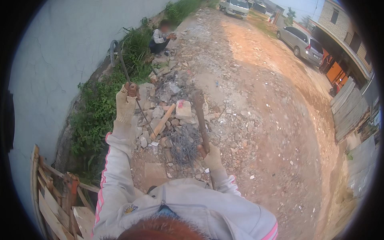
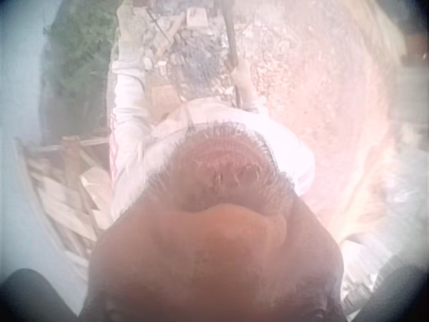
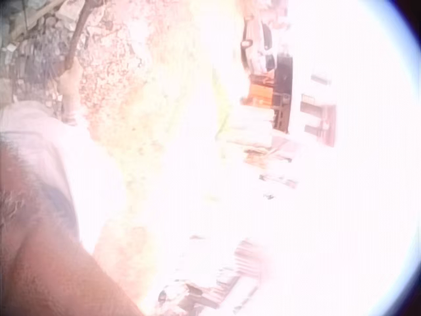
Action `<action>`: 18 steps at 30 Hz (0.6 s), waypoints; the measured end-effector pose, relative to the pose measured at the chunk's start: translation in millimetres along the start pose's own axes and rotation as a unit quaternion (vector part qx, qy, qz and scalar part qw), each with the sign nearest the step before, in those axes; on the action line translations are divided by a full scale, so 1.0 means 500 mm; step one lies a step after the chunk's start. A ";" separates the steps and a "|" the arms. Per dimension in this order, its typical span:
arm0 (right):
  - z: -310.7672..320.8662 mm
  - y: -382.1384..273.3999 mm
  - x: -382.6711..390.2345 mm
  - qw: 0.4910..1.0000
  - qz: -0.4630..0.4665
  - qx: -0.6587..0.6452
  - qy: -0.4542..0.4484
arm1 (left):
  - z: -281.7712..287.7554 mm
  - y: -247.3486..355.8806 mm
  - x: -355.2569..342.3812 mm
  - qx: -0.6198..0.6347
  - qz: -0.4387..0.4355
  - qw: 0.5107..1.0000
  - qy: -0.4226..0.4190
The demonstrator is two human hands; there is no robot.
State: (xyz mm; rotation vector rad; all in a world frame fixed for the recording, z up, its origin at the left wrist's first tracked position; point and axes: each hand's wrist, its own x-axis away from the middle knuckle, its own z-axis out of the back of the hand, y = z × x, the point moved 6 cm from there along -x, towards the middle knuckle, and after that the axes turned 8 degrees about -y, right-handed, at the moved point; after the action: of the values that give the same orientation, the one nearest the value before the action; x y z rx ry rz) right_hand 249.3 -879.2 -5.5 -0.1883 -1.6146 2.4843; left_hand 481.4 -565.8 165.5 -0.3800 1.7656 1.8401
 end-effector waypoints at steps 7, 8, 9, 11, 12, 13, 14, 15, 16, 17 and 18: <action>-0.051 0.011 -0.051 0.995 0.090 0.033 0.007 | -0.140 -0.075 0.131 0.350 0.169 0.921 0.004; -0.077 0.009 -0.051 0.997 0.077 0.009 -0.006 | -0.136 -0.082 0.136 0.360 0.179 0.916 0.020; -0.105 0.005 -0.048 0.998 0.063 -0.015 -0.018 | -0.126 -0.093 0.145 0.370 0.190 0.909 0.035; -0.148 -0.015 -0.053 0.998 0.055 0.007 -0.024 | -0.062 -0.158 0.149 0.492 0.164 0.845 0.128; -0.176 -0.022 -0.053 0.997 0.047 0.053 -0.026 | -0.025 -0.166 0.146 0.498 0.163 0.837 0.159; -0.204 -0.033 -0.052 0.994 0.034 0.103 -0.032 | 0.020 -0.172 0.144 0.506 0.165 0.824 0.194; -0.252 -0.041 -0.051 0.989 0.015 0.143 -0.039 | 0.073 -0.187 0.133 0.525 0.155 0.823 0.155; -0.281 -0.043 -0.051 0.992 0.029 0.123 -0.025 | 0.115 -0.196 0.136 0.540 0.141 0.818 0.138; -0.309 -0.045 -0.058 0.993 0.047 0.103 -0.015 | 0.137 -0.201 0.135 0.519 0.148 0.827 0.156; -0.333 -0.048 -0.061 0.994 0.066 0.084 -0.007 | 0.161 -0.205 0.134 0.496 0.155 0.836 0.174; -0.357 -0.042 -0.062 0.994 0.039 0.094 -0.027 | 0.188 -0.208 0.134 0.472 0.160 0.845 0.193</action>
State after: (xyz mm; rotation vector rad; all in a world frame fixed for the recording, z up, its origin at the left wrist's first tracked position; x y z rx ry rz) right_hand 316.8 -718.0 -58.4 -0.1630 -1.4055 2.7056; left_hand 502.7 -462.7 51.5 -0.0463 2.8856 0.8625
